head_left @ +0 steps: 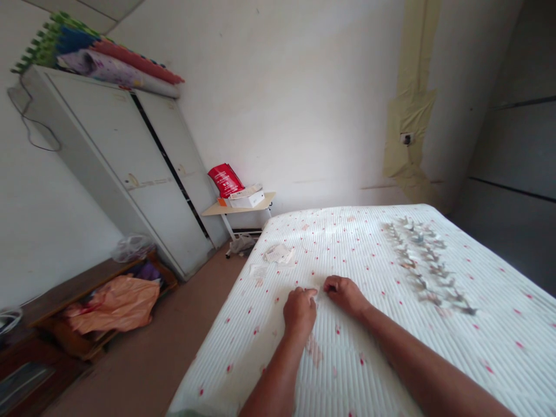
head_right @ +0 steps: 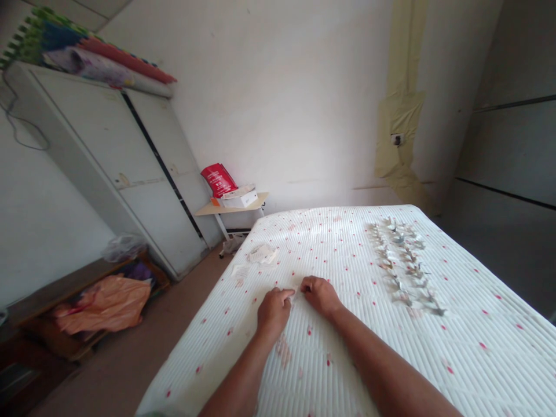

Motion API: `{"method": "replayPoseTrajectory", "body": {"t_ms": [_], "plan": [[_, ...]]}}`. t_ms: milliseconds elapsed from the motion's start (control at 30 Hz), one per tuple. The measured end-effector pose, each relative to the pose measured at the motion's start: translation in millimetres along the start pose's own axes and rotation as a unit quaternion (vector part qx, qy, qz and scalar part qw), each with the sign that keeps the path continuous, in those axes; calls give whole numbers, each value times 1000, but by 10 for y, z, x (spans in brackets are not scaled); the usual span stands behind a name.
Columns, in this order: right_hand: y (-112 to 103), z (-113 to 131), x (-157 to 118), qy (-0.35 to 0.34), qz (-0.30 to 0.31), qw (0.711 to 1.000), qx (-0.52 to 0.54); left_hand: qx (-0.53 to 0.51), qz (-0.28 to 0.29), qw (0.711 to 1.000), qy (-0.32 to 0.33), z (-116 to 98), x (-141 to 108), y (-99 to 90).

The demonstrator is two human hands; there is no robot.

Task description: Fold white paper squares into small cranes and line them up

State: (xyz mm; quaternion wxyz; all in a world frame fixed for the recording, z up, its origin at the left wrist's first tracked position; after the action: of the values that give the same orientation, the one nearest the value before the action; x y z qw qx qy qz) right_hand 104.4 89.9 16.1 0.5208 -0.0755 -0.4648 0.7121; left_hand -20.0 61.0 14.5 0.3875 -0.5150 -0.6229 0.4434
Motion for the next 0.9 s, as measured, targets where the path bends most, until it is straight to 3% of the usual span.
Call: {"method": "replayPoseTrajectory", "body": {"t_ms": [467, 900], "plan": [[21, -14, 20, 9, 14, 1000, -21, -6, 3, 997, -72, -14, 53, -43], [20, -18, 11, 10, 15, 1000, -17, -45, 47, 996, -69, 42, 115, -19]]}}
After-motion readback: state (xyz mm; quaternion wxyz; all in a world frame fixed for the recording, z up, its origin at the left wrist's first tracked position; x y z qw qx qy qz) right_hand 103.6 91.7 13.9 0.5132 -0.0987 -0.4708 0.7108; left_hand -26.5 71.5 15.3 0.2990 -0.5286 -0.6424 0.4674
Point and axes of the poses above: each hand's wrist, its own x-axis towards the middle knuckle, its own y-axis out of the palm, z = x × y, the point moved 9 cm from there along x, towards the middle knuckle, and after that the axes turned 13 degrees about -y, right-handed, at the moved point
